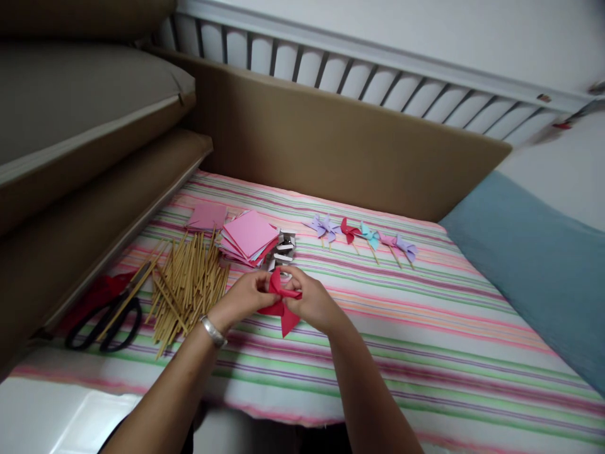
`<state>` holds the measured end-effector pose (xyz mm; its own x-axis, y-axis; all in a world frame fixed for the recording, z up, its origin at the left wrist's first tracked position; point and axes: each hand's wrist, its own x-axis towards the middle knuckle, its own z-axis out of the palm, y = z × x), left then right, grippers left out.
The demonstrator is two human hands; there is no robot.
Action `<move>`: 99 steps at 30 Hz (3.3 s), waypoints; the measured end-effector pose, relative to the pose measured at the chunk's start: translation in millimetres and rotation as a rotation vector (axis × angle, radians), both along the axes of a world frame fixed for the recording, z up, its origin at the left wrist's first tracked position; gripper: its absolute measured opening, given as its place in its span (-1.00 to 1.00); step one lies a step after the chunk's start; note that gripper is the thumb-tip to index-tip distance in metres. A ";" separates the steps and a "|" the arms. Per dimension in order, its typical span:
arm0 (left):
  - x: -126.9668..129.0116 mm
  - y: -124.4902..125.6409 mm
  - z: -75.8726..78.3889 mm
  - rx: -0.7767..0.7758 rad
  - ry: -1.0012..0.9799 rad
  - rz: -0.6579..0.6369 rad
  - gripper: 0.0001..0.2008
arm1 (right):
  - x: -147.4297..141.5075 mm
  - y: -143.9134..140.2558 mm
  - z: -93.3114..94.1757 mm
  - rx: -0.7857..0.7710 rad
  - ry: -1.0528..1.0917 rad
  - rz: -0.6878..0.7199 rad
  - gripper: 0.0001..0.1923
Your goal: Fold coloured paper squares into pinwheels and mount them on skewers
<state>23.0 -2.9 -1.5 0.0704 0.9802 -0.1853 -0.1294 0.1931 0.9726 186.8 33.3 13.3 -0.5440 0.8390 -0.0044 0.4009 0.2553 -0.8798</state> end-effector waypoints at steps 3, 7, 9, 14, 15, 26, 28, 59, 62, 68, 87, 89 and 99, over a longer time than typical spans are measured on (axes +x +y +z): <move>-1.7 0.3 5.2 0.026 -0.129 0.221 -0.60 | -0.4 6.4 -2.6 -0.163 0.208 -0.139 -0.44; 7.6 -1.1 2.3 -0.004 -0.307 0.285 -0.63 | -7.3 8.4 -1.6 -0.312 0.485 -0.370 -0.43; 15.8 -1.4 -1.0 -0.032 -0.358 0.233 -0.66 | -13.2 5.9 -1.1 -0.320 0.577 -0.426 -0.44; 27.7 0.1 -3.4 -0.071 -0.461 0.243 -0.72 | -26.0 -3.0 -2.8 -0.267 0.646 -0.489 -0.48; 28.1 0.4 -3.0 -0.068 -0.476 0.254 -0.72 | -27.6 -4.2 -3.5 -0.260 0.646 -0.492 -0.49; 13.9 2.6 0.0 -0.090 -0.433 0.414 -0.76 | -28.8 -5.1 -7.3 -0.273 0.533 -0.368 -0.47; 2.5 2.8 3.4 -0.093 -0.402 0.464 -0.75 | -22.5 -2.8 -5.2 -0.170 0.456 -0.346 -0.54; 3.3 0.4 4.8 -0.086 -0.277 0.311 -0.81 | -21.3 -7.7 -3.9 0.408 0.042 -0.239 -0.95; 3.0 0.6 5.0 -0.107 -0.287 0.292 -0.79 | -19.8 -6.9 -2.5 0.406 0.032 -0.244 -0.94; 1.4 1.2 4.6 -0.114 -0.300 0.277 -0.80 | -20.3 -7.6 -0.9 0.403 -0.022 -0.244 -0.93; -4.4 1.0 -0.2 -0.123 -0.326 0.141 -0.79 | -22.1 -6.9 -5.5 0.388 -0.089 -0.279 -0.95; -2.9 2.5 -2.2 -0.116 -0.296 0.181 -0.78 | -23.3 -8.0 -5.5 0.380 -0.070 -0.286 -0.95; -5.0 -0.1 -0.5 -0.079 -0.312 0.328 -0.84 | -20.8 -3.2 -1.4 -0.277 0.526 -0.476 -0.56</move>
